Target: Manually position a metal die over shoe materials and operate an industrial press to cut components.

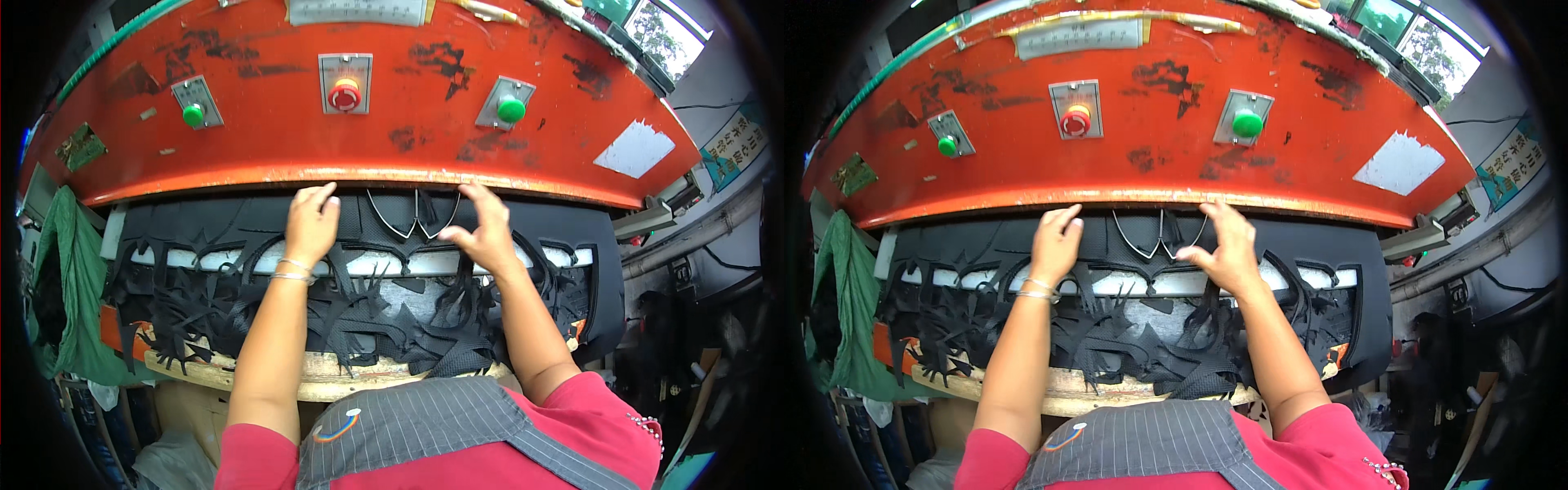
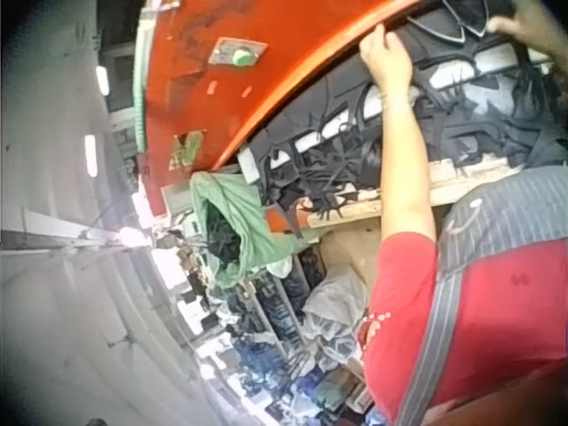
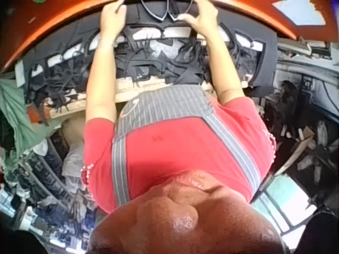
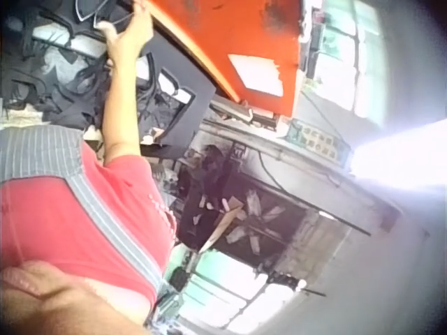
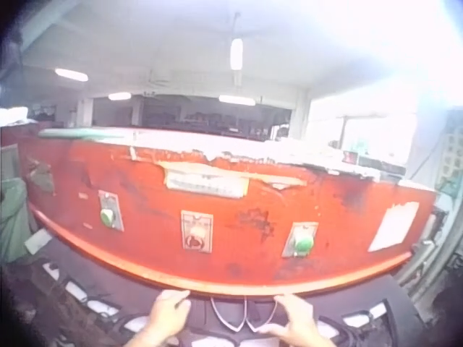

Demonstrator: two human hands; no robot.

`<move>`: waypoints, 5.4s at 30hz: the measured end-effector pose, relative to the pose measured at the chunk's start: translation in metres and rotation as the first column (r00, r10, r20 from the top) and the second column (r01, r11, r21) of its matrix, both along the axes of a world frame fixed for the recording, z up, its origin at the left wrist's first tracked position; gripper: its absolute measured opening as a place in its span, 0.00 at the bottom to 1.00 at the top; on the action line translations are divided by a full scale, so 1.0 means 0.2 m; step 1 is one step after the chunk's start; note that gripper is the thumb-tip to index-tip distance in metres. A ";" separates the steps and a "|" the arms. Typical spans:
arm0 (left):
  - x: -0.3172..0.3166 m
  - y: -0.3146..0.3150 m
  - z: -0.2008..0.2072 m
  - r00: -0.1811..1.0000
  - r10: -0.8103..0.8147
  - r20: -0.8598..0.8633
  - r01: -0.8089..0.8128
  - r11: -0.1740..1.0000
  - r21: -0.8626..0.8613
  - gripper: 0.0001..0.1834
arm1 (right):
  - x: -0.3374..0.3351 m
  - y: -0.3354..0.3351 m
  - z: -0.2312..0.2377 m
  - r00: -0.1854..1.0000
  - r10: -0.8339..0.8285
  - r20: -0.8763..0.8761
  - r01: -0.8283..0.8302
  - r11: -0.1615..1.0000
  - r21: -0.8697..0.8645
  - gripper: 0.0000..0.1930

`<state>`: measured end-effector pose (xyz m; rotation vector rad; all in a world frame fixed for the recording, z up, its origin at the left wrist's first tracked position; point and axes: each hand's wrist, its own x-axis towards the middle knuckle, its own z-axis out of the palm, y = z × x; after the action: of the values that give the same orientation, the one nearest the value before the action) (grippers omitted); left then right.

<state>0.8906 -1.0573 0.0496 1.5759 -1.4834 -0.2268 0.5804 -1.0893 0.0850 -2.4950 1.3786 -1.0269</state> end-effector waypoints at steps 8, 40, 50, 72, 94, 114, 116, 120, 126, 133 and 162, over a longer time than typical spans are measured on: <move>0.38 0.32 0.64 0.934 0.282 -0.218 -0.355 0.695 -0.625 0.13 | 0.11 0.03 0.77 0.961 -0.007 0.278 0.233 0.567 -0.790 0.23; -0.46 1.57 0.48 0.950 -0.187 0.248 0.103 0.942 0.318 0.09 | 0.19 1.47 0.36 0.836 0.330 -0.438 -0.215 0.932 0.290 0.20; -0.26 0.98 0.55 0.817 -0.570 0.084 0.357 0.615 0.703 0.17 | 0.18 0.87 0.50 0.609 0.770 -0.190 -0.396 0.503 0.768 0.22; -0.24 -0.18 0.01 0.852 -0.481 0.208 0.521 0.821 -0.234 0.06 | 0.94 -0.92 0.11 0.108 0.518 -0.848 -0.800 0.552 0.235 0.24; -0.74 -0.14 0.01 0.892 -0.181 0.415 0.037 0.942 0.332 0.24 | -0.89 -0.57 0.89 0.932 0.218 -0.289 -0.344 0.779 -0.524 0.05; -1.47 -0.22 -0.12 0.891 -0.052 0.452 -0.004 0.993 0.122 0.18 | -1.39 -0.70 0.09 0.866 -0.213 -0.452 0.442 0.748 0.495 0.20; -1.44 -0.21 -0.17 0.904 -0.031 0.426 -0.006 0.996 0.086 0.18 | -1.31 -0.72 0.07 0.862 -0.220 -0.456 0.451 0.744 0.493 0.20; -1.40 -0.21 -0.22 0.936 -0.030 0.351 0.016 0.999 0.043 0.19 | -1.23 -0.76 0.01 0.860 -0.248 -0.446 0.462 0.748 0.476 0.20; -1.33 -0.25 -0.21 0.941 -0.066 0.333 0.066 0.998 0.011 0.23 | -1.14 -0.79 -0.04 0.860 -0.306 -0.408 0.487 0.728 0.481 0.21; -1.31 -0.28 -0.28 0.943 0.004 0.334 -0.017 0.999 0.036 0.21 | -1.19 -0.62 -0.10 0.988 -0.150 -0.035 0.142 0.797 0.587 0.35; -1.31 -0.32 -0.26 0.955 -0.013 0.295 0.013 1.000 0.001 0.18 | -1.39 -0.49 -0.28 0.979 -0.031 -0.201 0.099 0.936 0.338 0.53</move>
<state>0.6276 -1.1208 -0.0033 1.6530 -1.7214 0.0039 0.3033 -1.1882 0.0293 -2.3428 1.5480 -0.5004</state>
